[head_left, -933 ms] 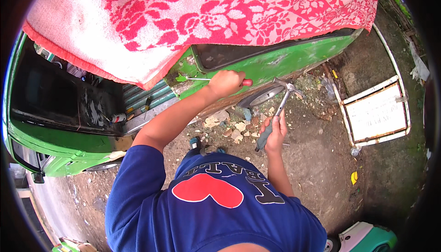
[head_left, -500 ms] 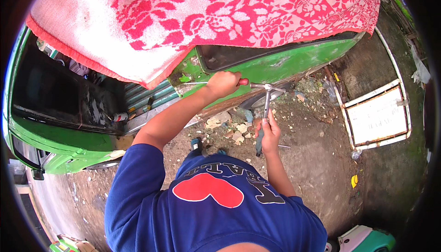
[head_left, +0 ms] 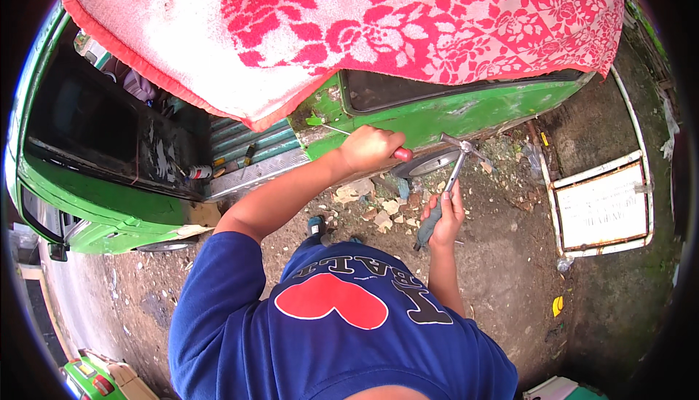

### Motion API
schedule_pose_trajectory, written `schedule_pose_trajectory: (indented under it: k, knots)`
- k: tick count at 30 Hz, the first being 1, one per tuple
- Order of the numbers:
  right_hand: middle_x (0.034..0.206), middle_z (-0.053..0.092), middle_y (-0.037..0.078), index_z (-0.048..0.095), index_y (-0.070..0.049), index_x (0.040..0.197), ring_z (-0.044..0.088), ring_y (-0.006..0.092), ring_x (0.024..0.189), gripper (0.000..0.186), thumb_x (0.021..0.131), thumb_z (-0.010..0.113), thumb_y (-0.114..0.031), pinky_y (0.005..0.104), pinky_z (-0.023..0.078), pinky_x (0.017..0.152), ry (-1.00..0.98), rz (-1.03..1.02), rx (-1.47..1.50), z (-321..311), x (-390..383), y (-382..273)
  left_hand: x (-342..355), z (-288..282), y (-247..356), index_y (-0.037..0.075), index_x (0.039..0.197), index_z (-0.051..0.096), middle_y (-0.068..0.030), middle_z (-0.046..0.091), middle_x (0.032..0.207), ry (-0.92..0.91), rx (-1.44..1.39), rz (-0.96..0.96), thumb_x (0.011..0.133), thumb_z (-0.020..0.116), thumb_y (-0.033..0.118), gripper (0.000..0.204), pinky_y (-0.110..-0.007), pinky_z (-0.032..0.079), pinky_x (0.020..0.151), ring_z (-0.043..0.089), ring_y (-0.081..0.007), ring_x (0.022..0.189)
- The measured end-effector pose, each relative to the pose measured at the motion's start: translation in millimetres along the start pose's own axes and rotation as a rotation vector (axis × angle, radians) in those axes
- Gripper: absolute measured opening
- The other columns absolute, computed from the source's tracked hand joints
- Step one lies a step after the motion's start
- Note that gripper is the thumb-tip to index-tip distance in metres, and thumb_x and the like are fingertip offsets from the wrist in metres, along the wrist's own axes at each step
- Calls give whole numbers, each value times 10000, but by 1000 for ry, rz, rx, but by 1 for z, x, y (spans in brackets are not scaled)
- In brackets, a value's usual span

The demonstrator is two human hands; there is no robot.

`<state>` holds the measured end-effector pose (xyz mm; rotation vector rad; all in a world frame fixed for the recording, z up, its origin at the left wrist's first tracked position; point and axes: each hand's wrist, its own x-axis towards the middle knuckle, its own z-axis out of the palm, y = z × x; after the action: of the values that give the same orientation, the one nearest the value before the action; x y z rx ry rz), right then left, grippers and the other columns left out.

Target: The person uses a hammer to repeatedly strike a small metal object held against the side of a green vehicle. The person continues hammering the same spot for the duration of the clip.

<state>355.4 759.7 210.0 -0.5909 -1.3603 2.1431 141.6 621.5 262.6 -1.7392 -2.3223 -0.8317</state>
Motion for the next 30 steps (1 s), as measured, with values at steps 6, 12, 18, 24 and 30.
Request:
schedule_pose_trajectory:
  k: [6, 12, 18, 24, 30]
  knots:
    - [756, 499, 46, 278, -111, 1530, 508, 126, 580, 555, 1006, 460, -111, 276, 473, 496, 39, 27, 30, -4, -10, -6, -8, -5, 3, 86, 736, 498, -90, 581, 630, 119, 16, 81, 779, 670, 223, 225, -428, 485, 522, 627, -304, 604]
    - [749, 502, 48, 283, -113, 1528, 510, 132, 548, 548, 1007, 453, -109, 274, 466, 471, 31, 55, 21, -6, -18, -13, -26, -4, -1, 92, 736, 496, -70, 577, 643, 214, -8, 120, 780, 701, 273, 277, -418, 491, 524, 628, -293, 612]
    - [740, 504, 47, 311, -95, 1516, 512, 131, 545, 536, 1004, 467, -110, 267, 463, 466, 13, 69, -24, -14, -19, -8, -37, -14, 1, 103, 725, 514, -50, 564, 632, 329, -100, 195, 727, 746, 211, 256, -402, 483, 517, 612, -273, 585]
    - [738, 511, 47, 331, -81, 1505, 517, 135, 547, 530, 999, 486, -106, 262, 463, 463, -73, 72, -53, -13, -17, -9, -39, -23, 4, 105, 729, 474, -44, 513, 587, 519, -55, 244, 682, 729, 48, 265, -376, 444, 465, 554, -265, 509]
    - [740, 515, 48, 337, -71, 1500, 519, 131, 540, 532, 994, 500, -104, 261, 468, 466, -85, 84, -62, -13, -15, -11, -35, -32, 8, 101, 717, 433, -47, 478, 558, 566, -47, 286, 674, 708, -27, 306, -374, 411, 435, 515, -266, 463]
